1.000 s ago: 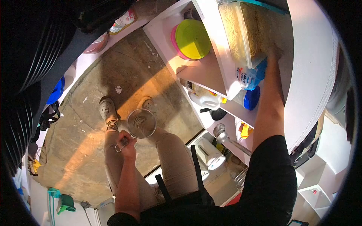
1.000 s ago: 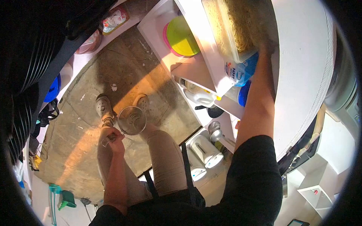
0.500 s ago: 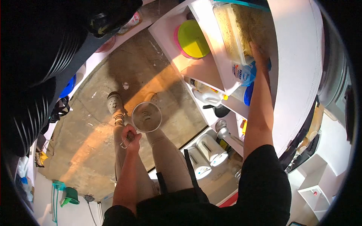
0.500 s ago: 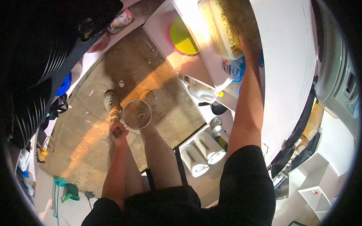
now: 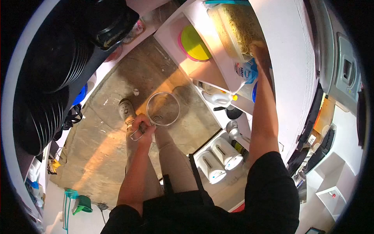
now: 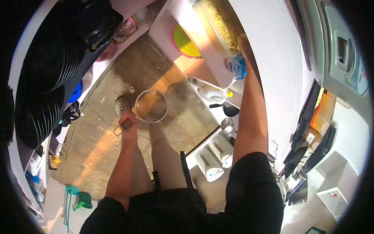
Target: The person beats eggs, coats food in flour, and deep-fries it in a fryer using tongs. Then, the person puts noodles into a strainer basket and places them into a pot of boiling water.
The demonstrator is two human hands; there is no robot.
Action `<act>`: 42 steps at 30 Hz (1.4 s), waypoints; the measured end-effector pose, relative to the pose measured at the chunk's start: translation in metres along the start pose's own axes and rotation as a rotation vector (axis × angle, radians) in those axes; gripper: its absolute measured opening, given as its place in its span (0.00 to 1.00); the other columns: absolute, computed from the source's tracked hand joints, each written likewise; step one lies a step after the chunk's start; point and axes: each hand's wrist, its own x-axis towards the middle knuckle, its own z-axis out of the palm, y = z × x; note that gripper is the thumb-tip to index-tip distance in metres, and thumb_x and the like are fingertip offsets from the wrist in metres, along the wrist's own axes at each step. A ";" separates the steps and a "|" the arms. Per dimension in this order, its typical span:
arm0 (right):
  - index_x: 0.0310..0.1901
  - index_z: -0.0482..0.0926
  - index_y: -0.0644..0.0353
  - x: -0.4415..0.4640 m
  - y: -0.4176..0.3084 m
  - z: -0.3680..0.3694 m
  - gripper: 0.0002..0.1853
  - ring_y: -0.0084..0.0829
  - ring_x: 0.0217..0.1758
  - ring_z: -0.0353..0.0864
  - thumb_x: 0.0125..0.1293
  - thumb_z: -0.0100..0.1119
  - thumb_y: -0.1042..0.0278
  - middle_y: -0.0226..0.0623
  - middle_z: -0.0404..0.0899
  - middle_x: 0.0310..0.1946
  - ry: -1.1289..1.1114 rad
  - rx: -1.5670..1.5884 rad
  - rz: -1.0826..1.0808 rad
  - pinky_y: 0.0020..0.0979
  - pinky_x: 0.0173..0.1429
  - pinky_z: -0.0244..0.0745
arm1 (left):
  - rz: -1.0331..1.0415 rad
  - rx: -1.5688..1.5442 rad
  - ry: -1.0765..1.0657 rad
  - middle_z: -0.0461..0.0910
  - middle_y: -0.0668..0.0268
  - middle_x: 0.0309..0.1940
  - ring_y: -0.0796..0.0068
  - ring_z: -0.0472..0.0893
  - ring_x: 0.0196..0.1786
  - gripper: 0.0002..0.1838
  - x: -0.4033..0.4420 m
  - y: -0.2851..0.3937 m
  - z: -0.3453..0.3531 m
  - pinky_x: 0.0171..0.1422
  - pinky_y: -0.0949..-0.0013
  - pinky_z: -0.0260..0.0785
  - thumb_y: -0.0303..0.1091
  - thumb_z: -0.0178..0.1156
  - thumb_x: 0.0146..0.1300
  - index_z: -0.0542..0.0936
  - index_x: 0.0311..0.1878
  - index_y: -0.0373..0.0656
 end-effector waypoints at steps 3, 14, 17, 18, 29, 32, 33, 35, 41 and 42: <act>0.44 0.75 0.57 -0.012 -0.010 -0.021 0.21 0.39 0.41 0.74 0.54 0.55 0.52 0.41 0.77 0.37 0.128 0.869 0.426 0.38 0.44 0.68 | 0.046 0.048 -0.103 0.61 0.74 0.19 0.82 0.61 0.23 0.12 0.019 0.007 0.025 0.29 0.77 0.54 0.22 0.58 0.34 0.65 0.23 0.45; 0.46 0.73 0.59 -0.091 -0.114 -0.022 0.20 0.33 0.37 0.76 0.52 0.58 0.58 0.37 0.75 0.39 -0.395 1.623 0.342 0.34 0.42 0.70 | 0.137 -0.041 -0.254 0.61 0.75 0.19 0.86 0.60 0.24 0.14 0.059 0.052 0.162 0.29 0.80 0.52 0.17 0.55 0.40 0.61 0.21 0.44; 0.42 0.75 0.60 -0.101 -0.152 -0.008 0.16 0.35 0.40 0.77 0.53 0.58 0.63 0.41 0.76 0.41 -0.250 0.823 -0.023 0.34 0.43 0.72 | 0.214 0.017 -0.232 0.60 0.75 0.19 0.85 0.60 0.23 0.13 0.055 0.054 0.172 0.29 0.80 0.52 0.17 0.55 0.41 0.61 0.20 0.45; 0.38 0.77 0.60 -0.101 -0.156 -0.010 0.11 0.36 0.40 0.78 0.54 0.57 0.65 0.43 0.77 0.39 -0.133 0.480 -0.251 0.34 0.42 0.72 | 0.295 0.081 -0.230 0.60 0.75 0.19 0.85 0.60 0.23 0.13 0.054 0.053 0.174 0.29 0.80 0.52 0.17 0.55 0.41 0.61 0.20 0.45; 0.47 0.75 0.52 -0.005 -0.062 -0.003 0.23 0.39 0.47 0.76 0.53 0.57 0.47 0.44 0.76 0.45 -0.073 -0.313 0.380 0.41 0.49 0.68 | 0.342 0.033 -0.175 0.57 0.72 0.15 0.82 0.57 0.19 0.12 0.052 0.054 0.175 0.23 0.77 0.50 0.22 0.55 0.34 0.60 0.18 0.43; 0.47 0.75 0.53 0.011 -0.033 0.007 0.23 0.38 0.46 0.76 0.52 0.58 0.50 0.42 0.77 0.43 -0.244 -0.203 0.394 0.39 0.49 0.69 | 0.252 0.078 -0.182 0.59 0.74 0.16 0.83 0.58 0.20 0.12 0.040 0.053 0.160 0.25 0.78 0.50 0.21 0.55 0.36 0.61 0.18 0.44; 0.47 0.75 0.54 0.014 -0.017 0.007 0.23 0.37 0.45 0.77 0.52 0.58 0.50 0.42 0.77 0.43 -0.269 -0.110 0.391 0.38 0.49 0.69 | 0.162 0.112 -0.198 0.61 0.75 0.18 0.84 0.59 0.22 0.13 0.036 0.051 0.154 0.27 0.78 0.51 0.20 0.56 0.39 0.61 0.18 0.45; 0.47 0.76 0.55 0.013 0.005 0.008 0.22 0.36 0.44 0.77 0.52 0.59 0.52 0.40 0.78 0.42 -0.275 0.050 0.381 0.36 0.49 0.69 | 0.148 0.095 -0.196 0.61 0.75 0.17 0.85 0.59 0.21 0.12 0.033 0.049 0.145 0.26 0.79 0.50 0.20 0.56 0.39 0.61 0.18 0.45; 0.44 0.76 0.58 -0.026 -0.013 -0.009 0.18 0.33 0.42 0.78 0.54 0.59 0.59 0.39 0.79 0.38 0.121 -0.072 0.466 0.33 0.45 0.71 | 0.184 0.046 -0.169 0.59 0.74 0.16 0.84 0.58 0.20 0.13 0.042 0.048 0.148 0.24 0.78 0.50 0.22 0.56 0.37 0.61 0.18 0.44; 0.44 0.76 0.58 -0.029 -0.009 -0.006 0.17 0.32 0.42 0.78 0.54 0.59 0.60 0.38 0.79 0.38 0.160 -0.062 0.519 0.32 0.45 0.71 | 0.229 0.017 -0.149 0.56 0.73 0.14 0.84 0.56 0.19 0.13 0.047 0.049 0.152 0.22 0.77 0.49 0.24 0.57 0.35 0.60 0.18 0.43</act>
